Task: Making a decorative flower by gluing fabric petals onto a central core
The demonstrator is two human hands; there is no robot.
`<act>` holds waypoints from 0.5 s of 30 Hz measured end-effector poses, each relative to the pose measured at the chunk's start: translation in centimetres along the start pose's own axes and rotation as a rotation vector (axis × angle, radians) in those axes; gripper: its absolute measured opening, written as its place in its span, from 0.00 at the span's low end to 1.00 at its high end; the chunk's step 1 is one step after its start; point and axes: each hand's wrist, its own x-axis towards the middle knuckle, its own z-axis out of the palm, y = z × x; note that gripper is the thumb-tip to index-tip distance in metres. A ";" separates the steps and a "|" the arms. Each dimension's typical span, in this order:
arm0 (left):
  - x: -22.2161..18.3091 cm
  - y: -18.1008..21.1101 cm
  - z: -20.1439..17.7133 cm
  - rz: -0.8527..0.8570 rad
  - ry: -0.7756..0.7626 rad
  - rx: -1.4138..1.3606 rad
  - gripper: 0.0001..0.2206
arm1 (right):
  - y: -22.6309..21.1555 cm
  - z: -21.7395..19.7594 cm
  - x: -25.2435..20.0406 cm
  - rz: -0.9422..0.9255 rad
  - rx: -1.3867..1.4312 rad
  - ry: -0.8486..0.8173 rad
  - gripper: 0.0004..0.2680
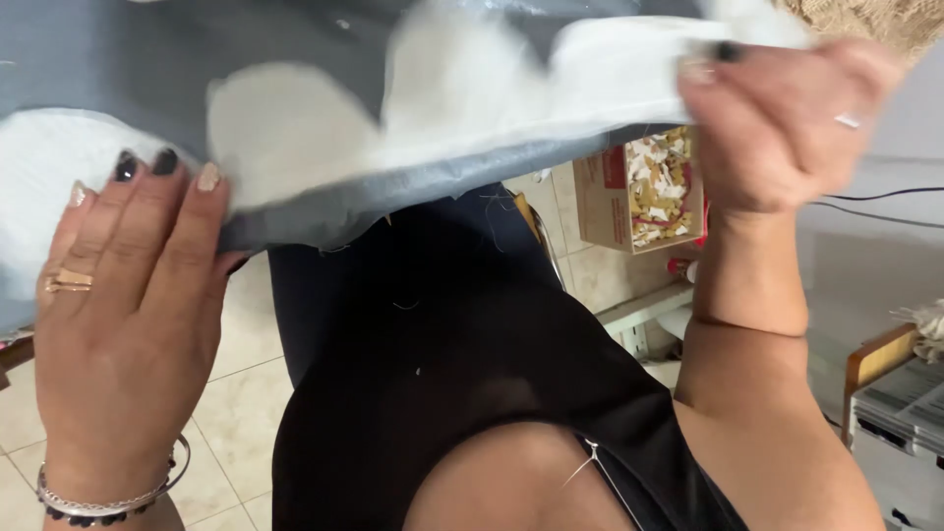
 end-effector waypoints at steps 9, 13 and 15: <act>2.0 0.7 -0.3 -0.004 -0.006 0.124 0.26 | -0.1 -1.4 -2.0 0.212 -0.304 -0.396 0.09; 1.7 0.7 -0.1 -0.022 0.031 0.127 0.26 | -0.9 -3.1 -1.3 0.368 -0.263 -0.605 0.15; 1.6 0.9 0.0 -0.030 0.045 0.085 0.26 | -0.9 -3.9 -1.0 0.452 -0.229 -0.677 0.20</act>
